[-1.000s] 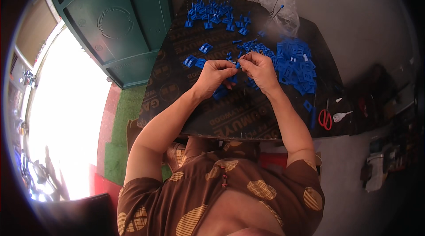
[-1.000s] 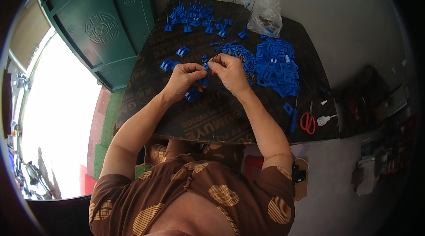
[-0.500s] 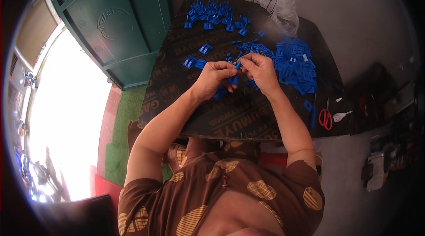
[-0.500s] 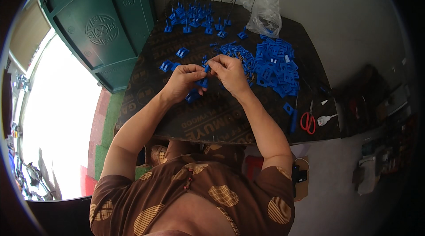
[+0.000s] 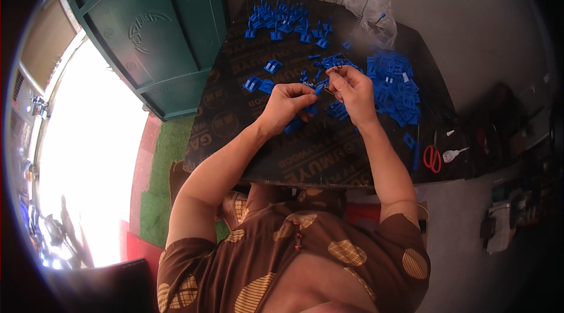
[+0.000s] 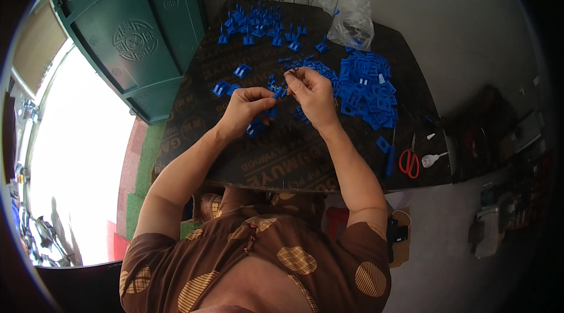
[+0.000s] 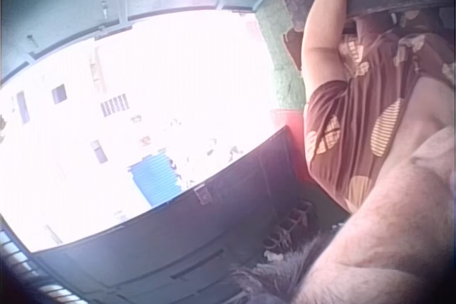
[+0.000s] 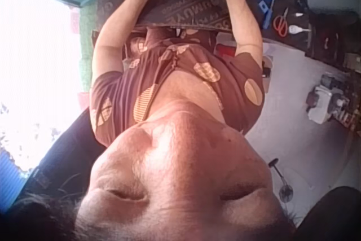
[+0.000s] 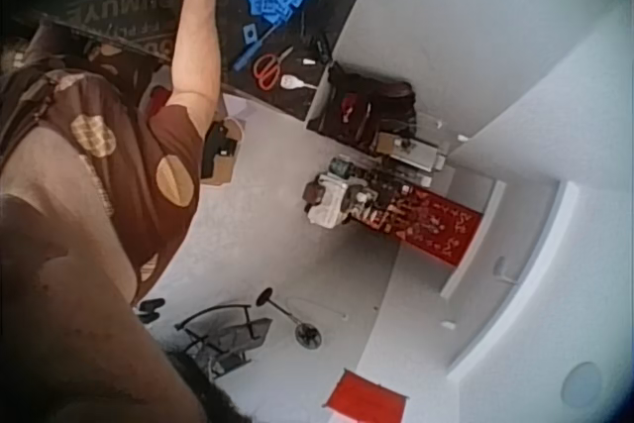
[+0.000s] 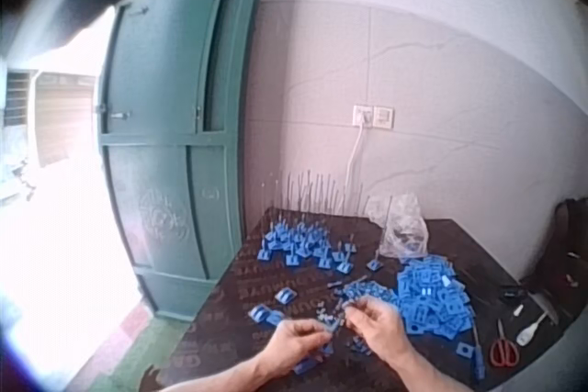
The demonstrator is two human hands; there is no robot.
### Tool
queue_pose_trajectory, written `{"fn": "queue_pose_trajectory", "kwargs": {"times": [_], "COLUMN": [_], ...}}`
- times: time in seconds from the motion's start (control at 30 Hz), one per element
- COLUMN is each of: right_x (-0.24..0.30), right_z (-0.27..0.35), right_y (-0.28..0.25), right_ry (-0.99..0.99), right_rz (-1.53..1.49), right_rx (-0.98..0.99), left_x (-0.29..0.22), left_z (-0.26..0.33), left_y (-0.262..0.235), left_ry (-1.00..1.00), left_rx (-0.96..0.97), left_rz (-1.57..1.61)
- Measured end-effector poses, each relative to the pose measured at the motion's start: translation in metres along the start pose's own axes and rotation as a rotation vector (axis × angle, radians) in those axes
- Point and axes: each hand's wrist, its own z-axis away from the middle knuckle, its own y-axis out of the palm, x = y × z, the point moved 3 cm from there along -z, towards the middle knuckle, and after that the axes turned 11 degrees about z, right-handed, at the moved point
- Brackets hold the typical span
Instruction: The person assembles small stands by fitting wire pieces into plastic bases, dispensing adhesive from a glue bottle onto plastic plates, and pressing plastic pieces together by hand.
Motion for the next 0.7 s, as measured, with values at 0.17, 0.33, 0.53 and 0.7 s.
{"fn": "queue_pose_trajectory", "kwargs": {"times": [0.17, 0.33, 0.53, 0.7], "right_x": [0.005, 0.004, -0.012, -0.048], "right_z": [-0.004, -0.027, -0.083, -0.140], "right_y": [0.000, -0.002, 0.001, 0.012], "right_ry": [-0.036, -0.123, -0.100, -0.123], "right_rz": [0.005, 0.130, 0.210, 0.317], "right_rx": [0.012, -0.009, -0.047, -0.096], "left_x": [0.001, -0.009, -0.010, -0.019], "left_z": [0.000, 0.003, 0.001, 0.008], "left_y": [0.000, 0.001, -0.009, 0.004], "left_ry": [0.022, 0.186, 0.471, 0.556], "left_rx": [0.007, -0.163, -0.353, -0.330], "left_rz": [-0.044, -0.253, -0.549, -0.616]}}
